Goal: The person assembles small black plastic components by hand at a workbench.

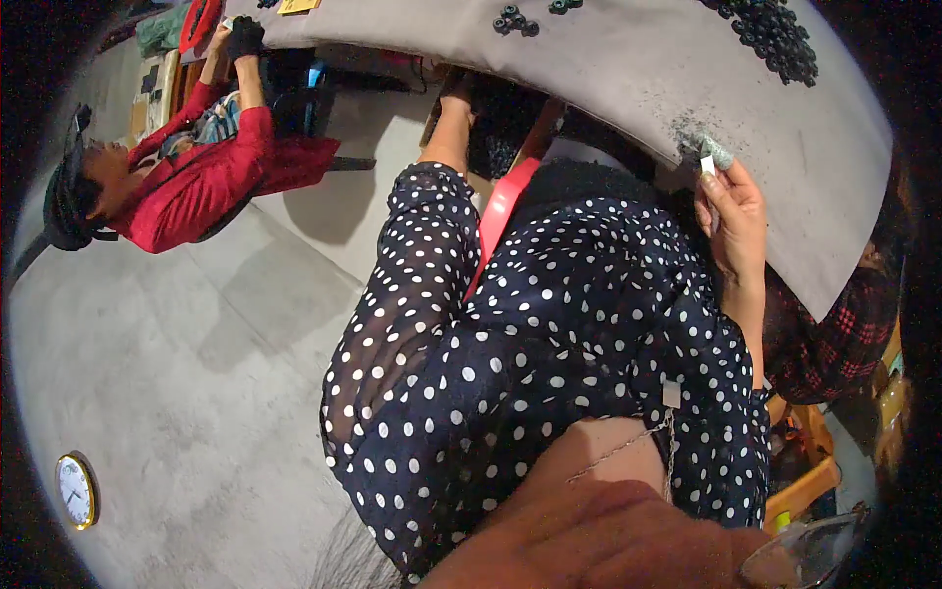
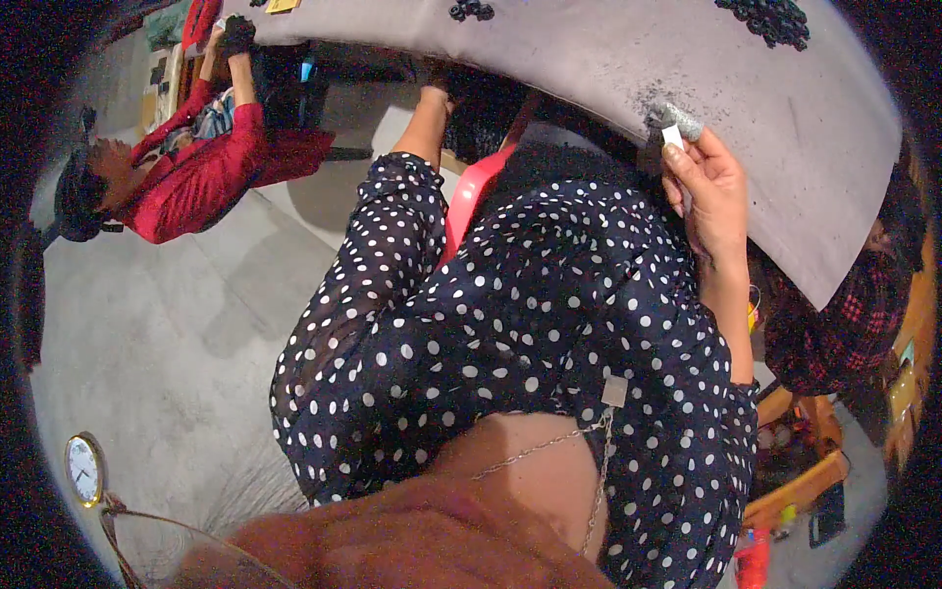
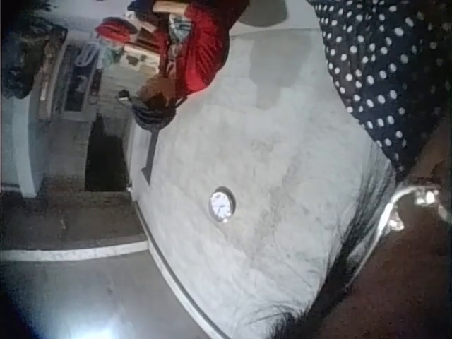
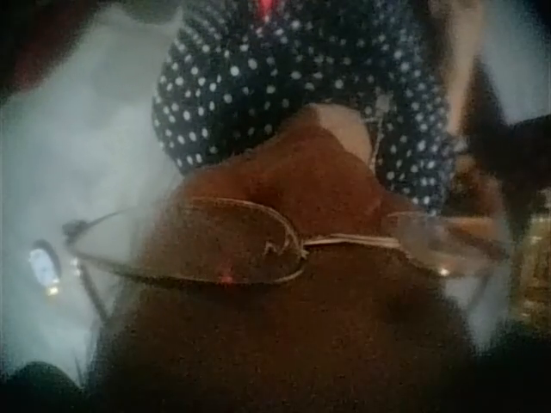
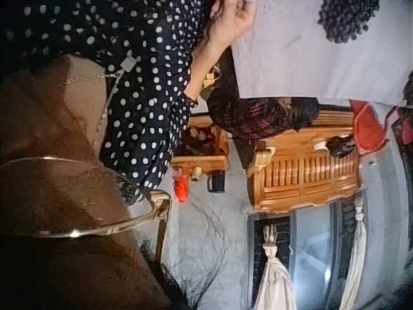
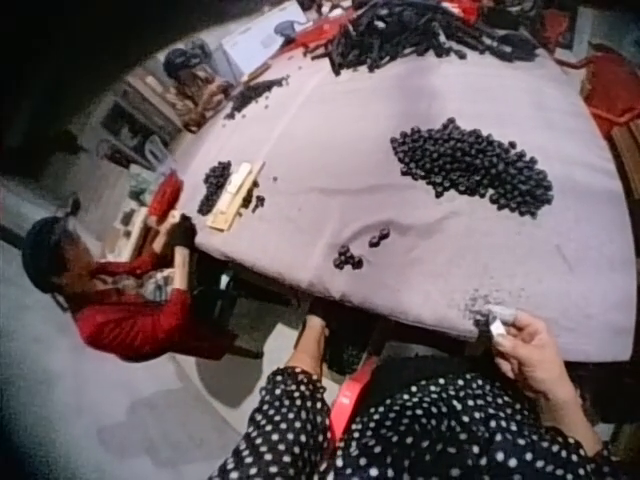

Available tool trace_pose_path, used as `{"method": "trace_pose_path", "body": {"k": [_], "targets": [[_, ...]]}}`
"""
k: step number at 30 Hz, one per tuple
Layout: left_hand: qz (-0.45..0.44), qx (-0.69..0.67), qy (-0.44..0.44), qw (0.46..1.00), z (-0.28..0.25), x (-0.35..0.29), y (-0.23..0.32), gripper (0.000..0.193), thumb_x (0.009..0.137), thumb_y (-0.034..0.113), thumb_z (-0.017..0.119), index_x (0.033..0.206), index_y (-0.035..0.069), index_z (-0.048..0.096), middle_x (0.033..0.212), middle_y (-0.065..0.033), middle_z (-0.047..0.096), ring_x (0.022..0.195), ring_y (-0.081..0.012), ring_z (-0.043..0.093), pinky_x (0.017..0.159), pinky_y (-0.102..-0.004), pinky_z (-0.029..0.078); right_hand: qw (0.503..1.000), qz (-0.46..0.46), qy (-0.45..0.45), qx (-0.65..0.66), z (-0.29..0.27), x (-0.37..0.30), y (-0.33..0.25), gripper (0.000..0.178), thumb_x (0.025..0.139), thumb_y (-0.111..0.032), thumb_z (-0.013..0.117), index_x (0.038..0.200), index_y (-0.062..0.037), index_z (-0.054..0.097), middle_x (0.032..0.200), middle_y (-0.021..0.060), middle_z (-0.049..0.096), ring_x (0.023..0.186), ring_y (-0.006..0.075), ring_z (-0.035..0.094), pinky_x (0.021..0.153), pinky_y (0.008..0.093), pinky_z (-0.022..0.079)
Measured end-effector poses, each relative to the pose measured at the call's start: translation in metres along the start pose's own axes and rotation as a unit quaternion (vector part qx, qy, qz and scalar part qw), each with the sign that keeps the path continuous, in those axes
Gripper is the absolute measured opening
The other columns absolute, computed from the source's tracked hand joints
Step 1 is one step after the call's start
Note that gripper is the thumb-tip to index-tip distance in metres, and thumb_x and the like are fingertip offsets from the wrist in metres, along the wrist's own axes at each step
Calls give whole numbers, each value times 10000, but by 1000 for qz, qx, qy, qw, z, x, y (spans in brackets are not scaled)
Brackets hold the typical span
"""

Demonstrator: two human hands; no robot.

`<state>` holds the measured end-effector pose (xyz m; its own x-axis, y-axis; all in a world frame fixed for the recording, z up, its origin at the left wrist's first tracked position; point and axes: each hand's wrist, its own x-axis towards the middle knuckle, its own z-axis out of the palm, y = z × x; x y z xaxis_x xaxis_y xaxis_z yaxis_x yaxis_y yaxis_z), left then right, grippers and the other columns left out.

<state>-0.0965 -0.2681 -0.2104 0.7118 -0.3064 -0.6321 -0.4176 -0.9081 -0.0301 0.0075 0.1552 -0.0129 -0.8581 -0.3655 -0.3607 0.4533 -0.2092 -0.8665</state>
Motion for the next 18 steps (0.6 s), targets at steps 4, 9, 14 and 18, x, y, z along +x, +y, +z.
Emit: {"method": "trace_pose_path", "body": {"k": [4,9,14,18], "targets": [[406,-45,-365,837,-38,85,-57,269,827,234,596,944,-8,614,836,-92,590,781,-214,577,570,-345,474,1000,-1,-1,2,-4,2,2,313,859,-86,584,1149,23,536,787,-3,568,482,26,419,396,152,298],[615,49,-392,683,-86,97,-96,202,870,203,568,832,9,610,688,-57,607,600,-149,595,531,-251,458,1000,1,-13,3,-3,4,3,315,860,-93,586,1150,19,534,774,-4,561,484,27,420,397,153,302],[837,-22,-269,475,-156,-7,-159,88,836,86,600,838,0,620,774,-83,624,661,-163,593,591,-261,461,999,-3,-28,24,-6,4,3,311,860,-92,584,1146,22,534,745,-9,551,490,24,421,398,152,303],[970,-53,-84,224,-174,-97,-144,127,779,114,652,841,9,615,833,-134,597,689,-264,550,618,-320,451,1000,3,-20,4,0,1,-1,319,860,-83,584,1158,17,533,738,-16,543,494,22,415,399,153,304]]}}
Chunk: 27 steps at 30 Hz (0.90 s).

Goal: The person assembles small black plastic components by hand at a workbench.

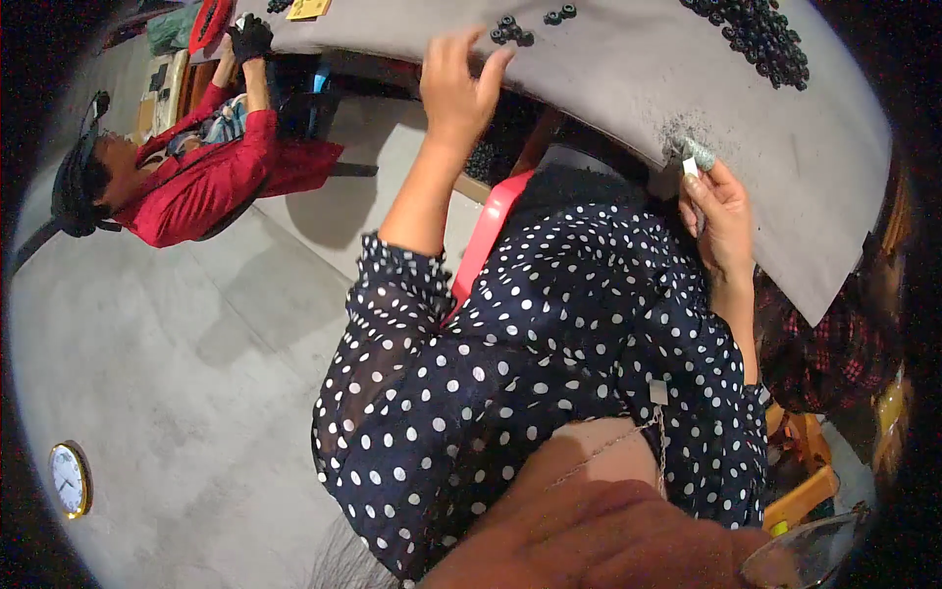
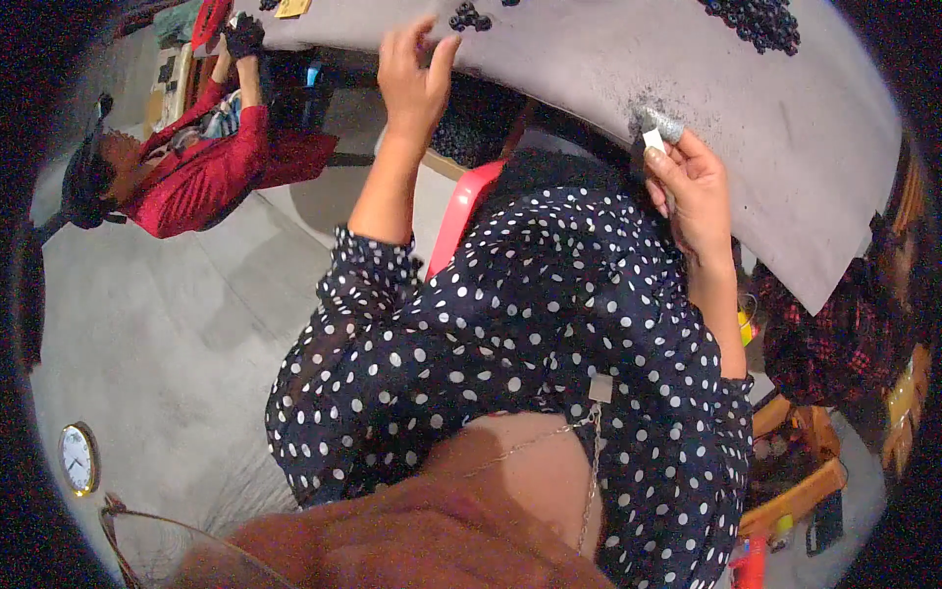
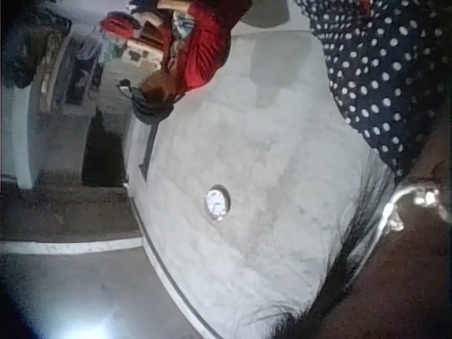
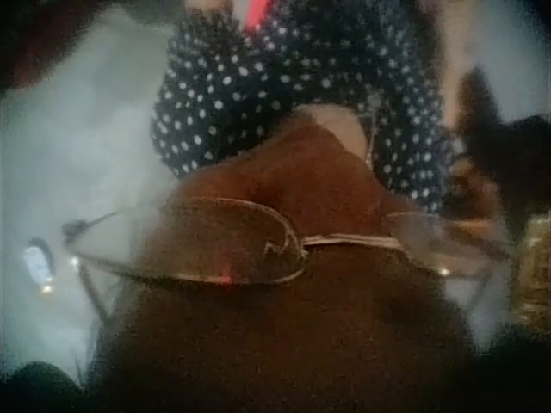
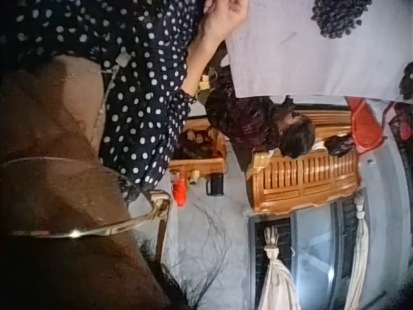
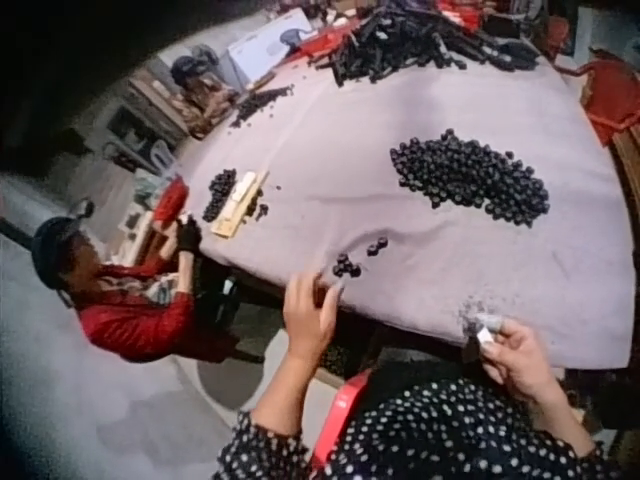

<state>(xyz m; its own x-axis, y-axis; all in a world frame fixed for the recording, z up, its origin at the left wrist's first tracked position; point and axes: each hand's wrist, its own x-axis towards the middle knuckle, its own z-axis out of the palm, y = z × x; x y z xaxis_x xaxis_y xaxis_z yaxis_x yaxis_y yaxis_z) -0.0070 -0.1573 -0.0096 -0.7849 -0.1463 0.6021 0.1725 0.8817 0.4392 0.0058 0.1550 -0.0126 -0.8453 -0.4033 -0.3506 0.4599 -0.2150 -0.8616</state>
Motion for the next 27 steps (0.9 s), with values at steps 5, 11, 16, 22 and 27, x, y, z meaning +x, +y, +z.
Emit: {"method": "trace_pose_path", "body": {"k": [5,11,16,22,27], "targets": [[99,152,-43,982,35,49,13,397,811,365,629,1011,34,536,846,-146,576,708,-310,567,581,-432,443,1000,-13,5,26,2,-4,1,306,850,-74,590,1140,13,540,742,-20,542,491,20,405,396,149,301],[79,88,-160,980,65,59,22,337,811,354,617,878,49,491,814,-158,531,744,-363,542,607,-463,436,1000,0,-1,31,-3,-6,5,284,850,-85,592,1115,6,548,742,-16,544,483,18,400,392,152,290],[95,66,-173,978,66,57,19,265,840,289,588,799,43,500,744,-159,545,680,-366,550,570,-457,436,1000,7,5,24,-1,-5,4,268,852,-91,590,1098,8,550,740,-13,547,476,17,398,390,151,286],[142,-4,-80,987,66,55,10,239,844,255,600,788,31,539,700,-164,574,626,-331,580,539,-421,442,1000,0,-6,21,-3,-5,5,260,859,-92,586,1096,9,550,734,-13,545,476,14,398,387,147,288],[-321,-322,-173,874,35,54,-39,177,851,236,620,813,64,631,706,-48,605,581,-153,550,507,-254,402,1000,5,-5,16,-4,-3,4,277,866,-94,580,1120,12,542,741,-13,543,481,13,402,392,146,293]]}}
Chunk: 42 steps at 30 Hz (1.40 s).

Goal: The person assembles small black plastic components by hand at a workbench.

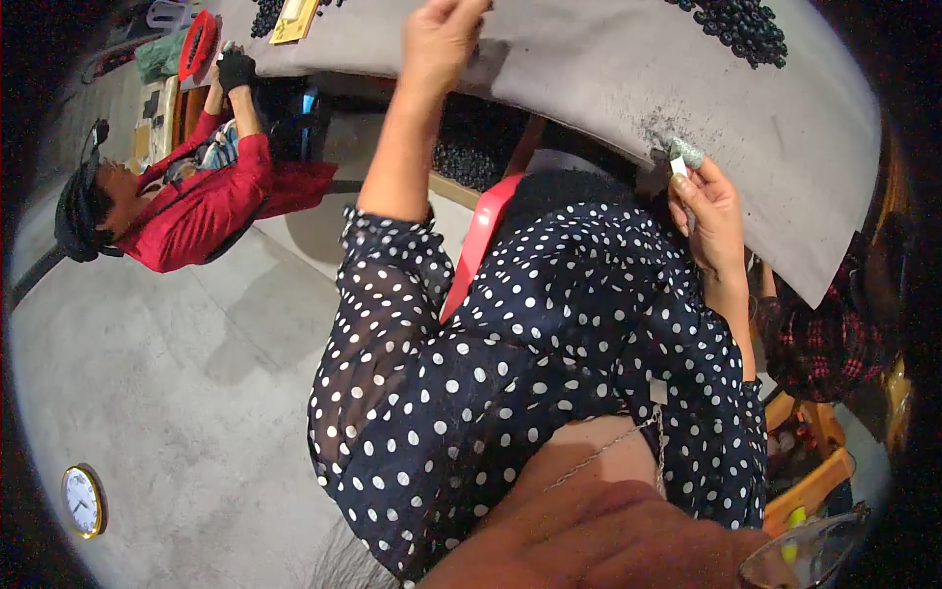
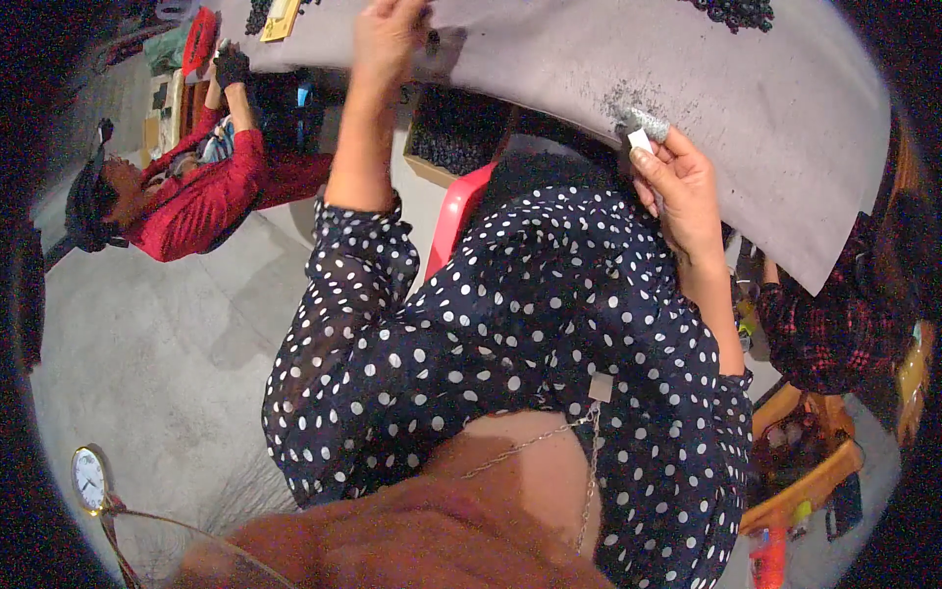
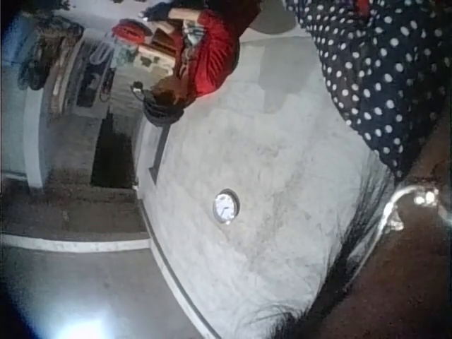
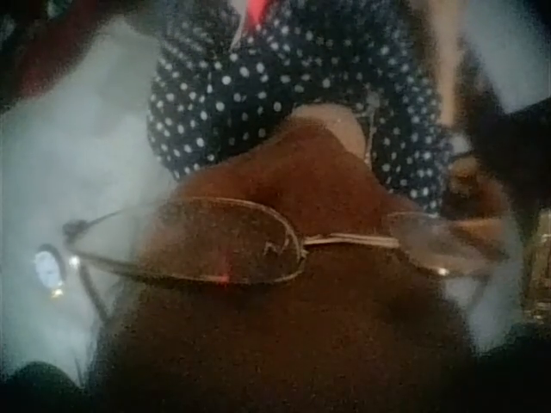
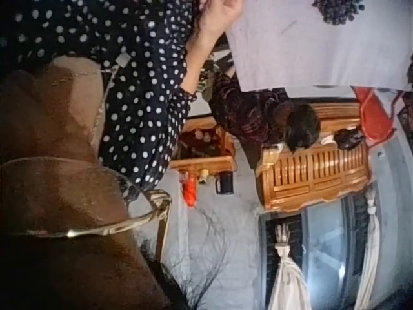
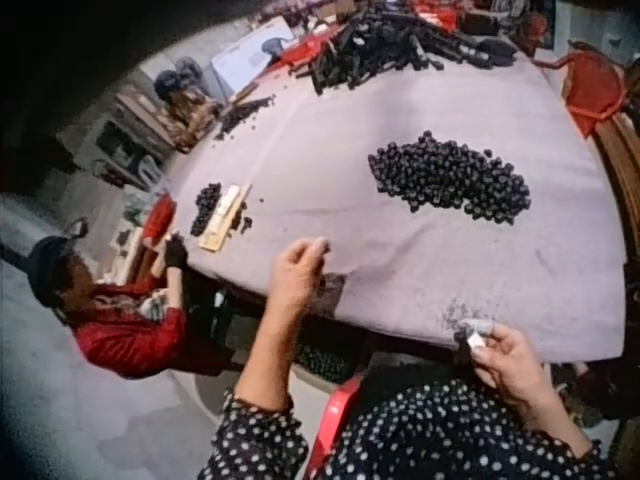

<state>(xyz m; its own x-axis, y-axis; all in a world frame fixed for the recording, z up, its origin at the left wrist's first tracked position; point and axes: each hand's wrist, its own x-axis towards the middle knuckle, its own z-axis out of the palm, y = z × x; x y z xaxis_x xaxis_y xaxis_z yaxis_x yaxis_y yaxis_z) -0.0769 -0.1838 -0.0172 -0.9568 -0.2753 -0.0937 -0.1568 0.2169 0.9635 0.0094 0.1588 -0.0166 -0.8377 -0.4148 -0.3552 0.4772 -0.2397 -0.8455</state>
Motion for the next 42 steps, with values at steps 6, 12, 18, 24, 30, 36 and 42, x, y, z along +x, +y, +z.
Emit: {"method": "trace_pose_path", "body": {"k": [6,12,18,24,30,36,42], "targets": [[-179,-37,17,983,-36,-77,-47,225,846,262,623,726,72,610,540,43,472,433,-50,385,401,-214,269,1000,1,2,-2,2,0,2,302,868,-78,568,1153,15,533,740,-19,540,494,15,409,397,147,292],[-318,2,90,944,-41,-84,-222,223,814,161,605,633,51,537,516,-2,478,434,-117,458,380,-264,312,1000,1,-6,-17,12,2,-3,326,860,-66,574,1173,15,531,734,-22,542,480,16,400,397,150,291],[-378,-85,233,892,-30,-47,-289,351,840,296,646,890,-29,522,773,-132,580,517,-228,533,409,-376,434,999,12,28,-43,6,1,5,331,860,-70,574,1177,15,529,733,-24,546,479,16,398,400,150,290],[-252,-76,291,920,-50,-59,-303,342,893,308,542,798,-21,535,671,-118,574,476,-209,524,404,-340,432,999,23,-4,-36,12,3,2,324,864,-78,574,1171,15,530,752,-16,557,488,19,413,406,151,297],[-219,-82,307,923,-40,-76,-253,371,924,318,466,696,31,524,541,-67,532,412,-159,470,396,-311,399,1000,20,-6,-10,5,2,5,318,862,-78,577,1161,17,531,762,-10,556,485,18,409,404,149,294],[-186,-83,291,935,-48,-78,-244,381,923,334,476,773,1,586,644,-96,597,506,-167,537,506,-287,445,999,21,-29,3,7,2,1,312,857,-69,584,1154,15,538,752,-15,556,477,17,403,395,154,290],[146,292,25,945,10,-122,-81,152,831,143,619,849,-7,632,792,-113,637,755,-184,596,700,-295,462,999,33,3,43,-1,-1,-2,303,841,-107,607,1123,-8,558,785,1,576,510,15,424,412,149,294]]}}
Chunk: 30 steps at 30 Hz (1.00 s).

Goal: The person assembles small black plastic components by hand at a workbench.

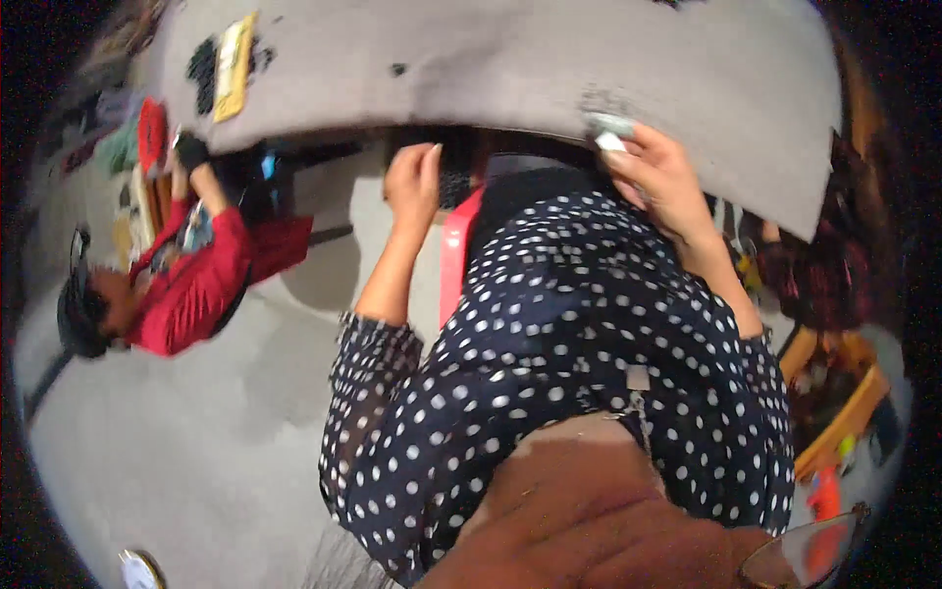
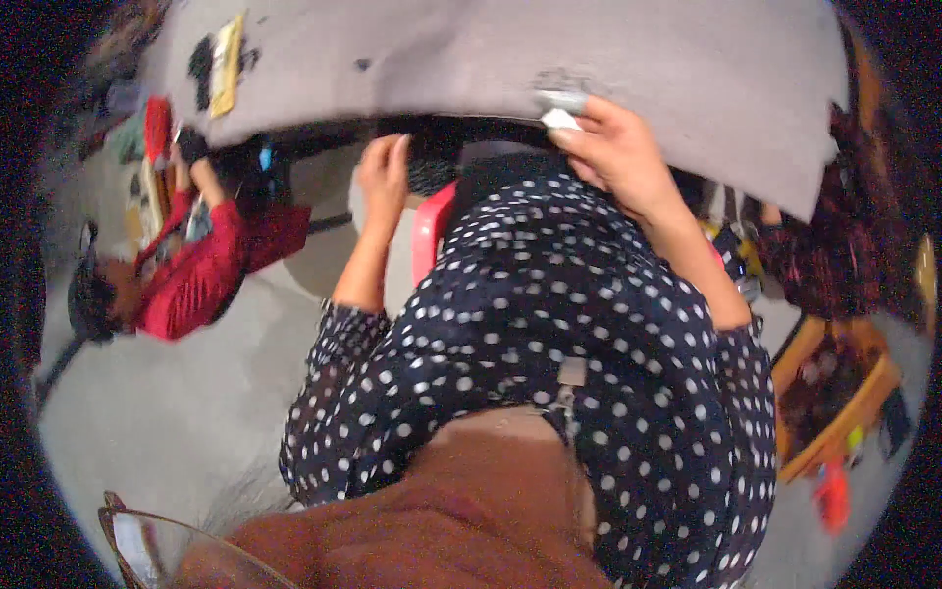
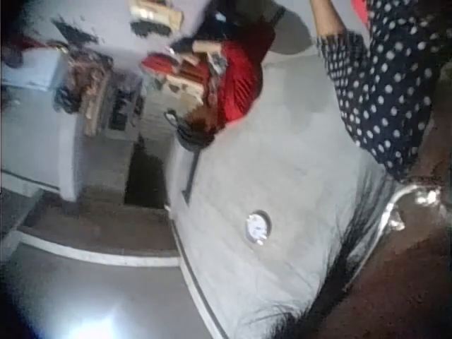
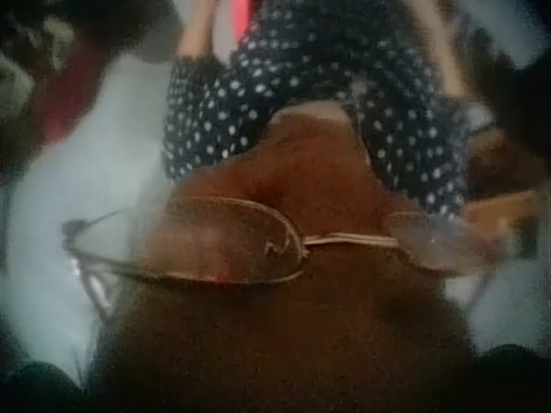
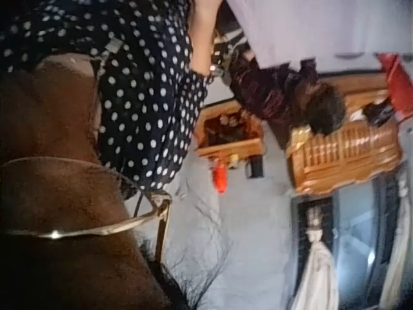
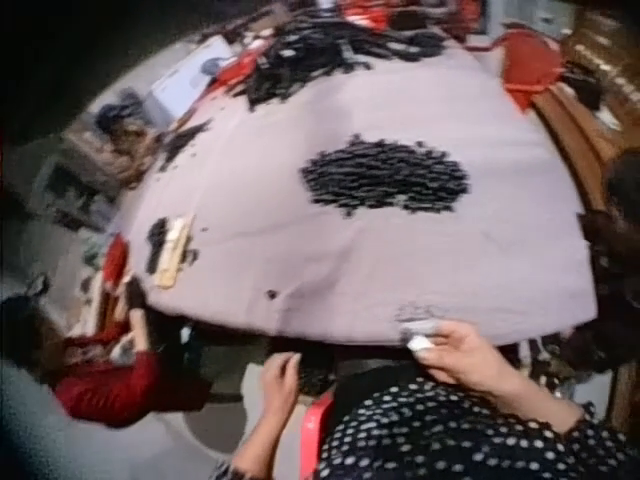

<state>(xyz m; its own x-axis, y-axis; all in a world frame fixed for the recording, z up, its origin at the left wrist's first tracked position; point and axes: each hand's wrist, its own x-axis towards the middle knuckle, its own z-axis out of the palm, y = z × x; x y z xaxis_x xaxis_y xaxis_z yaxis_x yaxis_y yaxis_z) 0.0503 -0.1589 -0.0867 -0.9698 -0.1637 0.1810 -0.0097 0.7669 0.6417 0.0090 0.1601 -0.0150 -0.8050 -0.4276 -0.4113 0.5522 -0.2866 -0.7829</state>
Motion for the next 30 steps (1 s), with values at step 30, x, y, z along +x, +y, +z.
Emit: {"method": "trace_pose_path", "body": {"k": [30], "targets": [[-119,109,-114,980,57,-18,-109,245,694,100,703,915,4,664,857,-179,607,822,-329,601,756,-385,479,996,-37,-83,-11,-2,-5,4,225,858,-135,588,1059,-34,585,709,-52,539,530,-7,415,447,142,304]]}}
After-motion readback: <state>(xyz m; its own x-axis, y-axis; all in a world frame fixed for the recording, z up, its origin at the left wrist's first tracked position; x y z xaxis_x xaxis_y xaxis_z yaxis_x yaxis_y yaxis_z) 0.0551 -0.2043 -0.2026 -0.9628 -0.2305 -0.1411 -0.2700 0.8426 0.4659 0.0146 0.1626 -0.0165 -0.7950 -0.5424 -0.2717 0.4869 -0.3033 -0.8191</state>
